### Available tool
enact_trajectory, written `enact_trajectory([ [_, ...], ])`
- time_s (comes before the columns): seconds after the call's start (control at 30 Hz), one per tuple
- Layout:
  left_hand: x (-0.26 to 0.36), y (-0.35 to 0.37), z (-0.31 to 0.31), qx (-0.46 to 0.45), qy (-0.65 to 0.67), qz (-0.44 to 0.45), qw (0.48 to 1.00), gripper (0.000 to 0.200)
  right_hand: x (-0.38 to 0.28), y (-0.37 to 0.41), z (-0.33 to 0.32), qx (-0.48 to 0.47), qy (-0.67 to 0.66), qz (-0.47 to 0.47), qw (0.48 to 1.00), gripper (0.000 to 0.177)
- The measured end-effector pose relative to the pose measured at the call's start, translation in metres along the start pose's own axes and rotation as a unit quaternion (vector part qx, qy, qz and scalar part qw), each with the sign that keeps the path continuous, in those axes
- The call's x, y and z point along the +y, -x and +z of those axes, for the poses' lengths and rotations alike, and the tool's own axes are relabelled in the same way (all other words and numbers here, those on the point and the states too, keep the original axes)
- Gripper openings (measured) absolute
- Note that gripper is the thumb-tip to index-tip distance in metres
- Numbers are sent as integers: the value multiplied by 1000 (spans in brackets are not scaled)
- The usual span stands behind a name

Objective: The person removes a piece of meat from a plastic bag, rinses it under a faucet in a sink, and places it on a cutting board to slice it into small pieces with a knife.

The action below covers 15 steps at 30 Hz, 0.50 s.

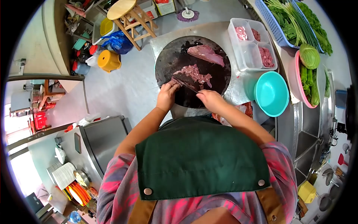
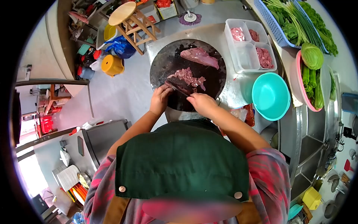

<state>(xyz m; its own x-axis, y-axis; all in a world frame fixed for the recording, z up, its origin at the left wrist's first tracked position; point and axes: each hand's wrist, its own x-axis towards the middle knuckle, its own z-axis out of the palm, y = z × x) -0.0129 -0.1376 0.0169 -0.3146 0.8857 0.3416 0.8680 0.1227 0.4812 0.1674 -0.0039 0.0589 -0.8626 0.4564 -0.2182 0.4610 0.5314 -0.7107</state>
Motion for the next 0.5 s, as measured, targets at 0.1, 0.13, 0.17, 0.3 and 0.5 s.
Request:
enact_trajectory([
  [0.1,-2,5,4,-3,5,3,1000,27,-2,16,0,22,-28,-24,999,35],
  [0.13,-4,4,5,-6,5,1,1000,28,-8,16,-2,39,-25,-64,997,34],
  [0.17,-6,4,5,-7,3,3,1000,28,-13,17,-3,41,-27,-63,997,34],
  [0.3,-8,4,7,-13,-1,3,1000,27,-30,11,3,34,23,-36,999,34],
  [0.5,-5,2,6,-33,-20,-28,999,28,-41,-25,19,2,76,-30,997,32],
])
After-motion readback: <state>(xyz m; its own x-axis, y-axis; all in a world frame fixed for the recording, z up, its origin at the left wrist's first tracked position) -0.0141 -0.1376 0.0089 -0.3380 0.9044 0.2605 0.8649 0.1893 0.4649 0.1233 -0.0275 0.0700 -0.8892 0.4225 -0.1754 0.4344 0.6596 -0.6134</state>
